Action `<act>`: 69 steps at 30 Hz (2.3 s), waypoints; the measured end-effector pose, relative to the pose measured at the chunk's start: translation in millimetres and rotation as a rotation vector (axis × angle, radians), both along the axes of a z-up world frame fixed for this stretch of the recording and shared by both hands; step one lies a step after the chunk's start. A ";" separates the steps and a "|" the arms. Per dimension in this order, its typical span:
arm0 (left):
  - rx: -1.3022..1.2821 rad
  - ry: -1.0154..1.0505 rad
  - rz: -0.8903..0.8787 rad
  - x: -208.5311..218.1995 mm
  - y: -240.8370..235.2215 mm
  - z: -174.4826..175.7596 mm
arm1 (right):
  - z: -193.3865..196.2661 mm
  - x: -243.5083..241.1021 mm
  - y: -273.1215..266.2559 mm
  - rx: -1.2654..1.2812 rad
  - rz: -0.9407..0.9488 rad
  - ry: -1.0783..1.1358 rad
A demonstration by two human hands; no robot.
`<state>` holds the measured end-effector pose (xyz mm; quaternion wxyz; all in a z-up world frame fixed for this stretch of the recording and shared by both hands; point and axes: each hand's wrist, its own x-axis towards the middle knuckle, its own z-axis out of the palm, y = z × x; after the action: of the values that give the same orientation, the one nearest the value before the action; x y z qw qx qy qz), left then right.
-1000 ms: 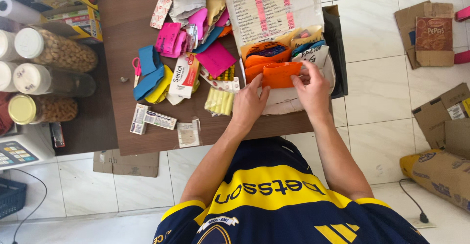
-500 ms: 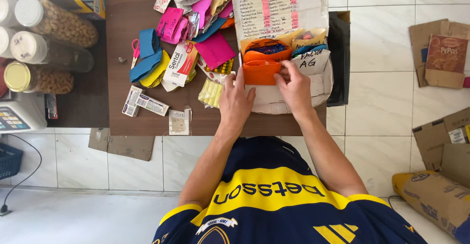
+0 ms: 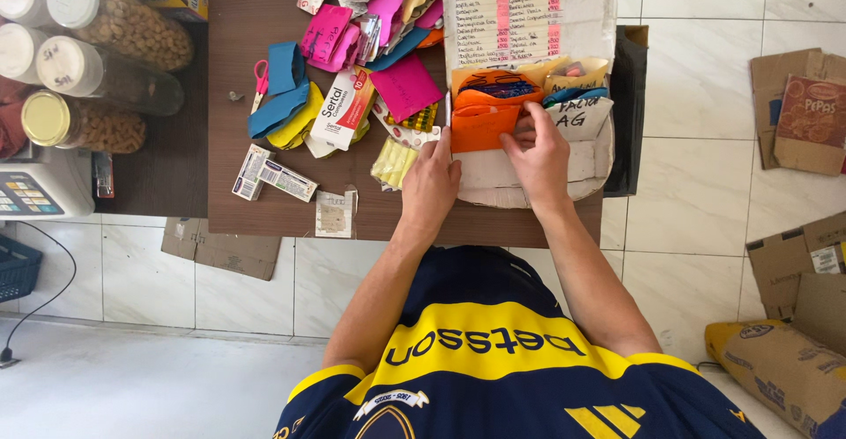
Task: The person sorts various medication packets and small envelopes into categories by hand, placing them into different sections of a cardboard organizer and using a calculator on a scale for tallying.
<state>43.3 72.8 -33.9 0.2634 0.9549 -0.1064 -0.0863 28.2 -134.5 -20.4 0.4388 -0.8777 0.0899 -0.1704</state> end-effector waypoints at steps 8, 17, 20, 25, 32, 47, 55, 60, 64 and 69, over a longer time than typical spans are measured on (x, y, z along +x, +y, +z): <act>-0.079 0.021 0.026 0.0 8.7 37.9 | -5.9 -5.9 0.8 -0.061 0.003 -0.098; -0.100 0.103 0.345 56.3 52.3 12.3 | -19.4 2.9 36.6 -0.185 0.095 -0.345; 0.002 0.196 0.361 75.3 56.6 10.1 | -7.3 12.4 66.0 -0.189 0.123 -0.364; -0.037 0.229 0.356 95.5 61.6 -15.0 | -3.1 32.6 96.7 -0.227 0.142 -0.378; -0.163 0.154 0.289 97.5 70.9 -15.5 | -5.1 53.9 120.9 -0.288 0.219 -0.144; -0.647 -0.079 0.335 62.6 92.8 69.4 | 34.5 59.5 133.7 0.254 0.057 0.008; -0.614 0.082 0.350 55.6 104.6 52.0 | 54.8 60.7 133.0 0.810 0.031 0.164; -0.803 0.221 0.337 53.2 109.8 33.5 | 68.9 61.6 140.9 0.845 0.089 0.158; -0.820 0.232 0.342 50.6 109.8 29.8 | 47.8 58.1 133.1 0.845 0.088 0.141; -0.959 0.236 0.429 45.1 108.8 32.6 | 45.4 48.0 132.1 0.844 0.167 0.230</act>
<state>88.5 181.5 -1.3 0.6917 0.7116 0.0938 -0.0791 76.2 -2.4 25.0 0.7580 -0.6393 0.1286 0.0161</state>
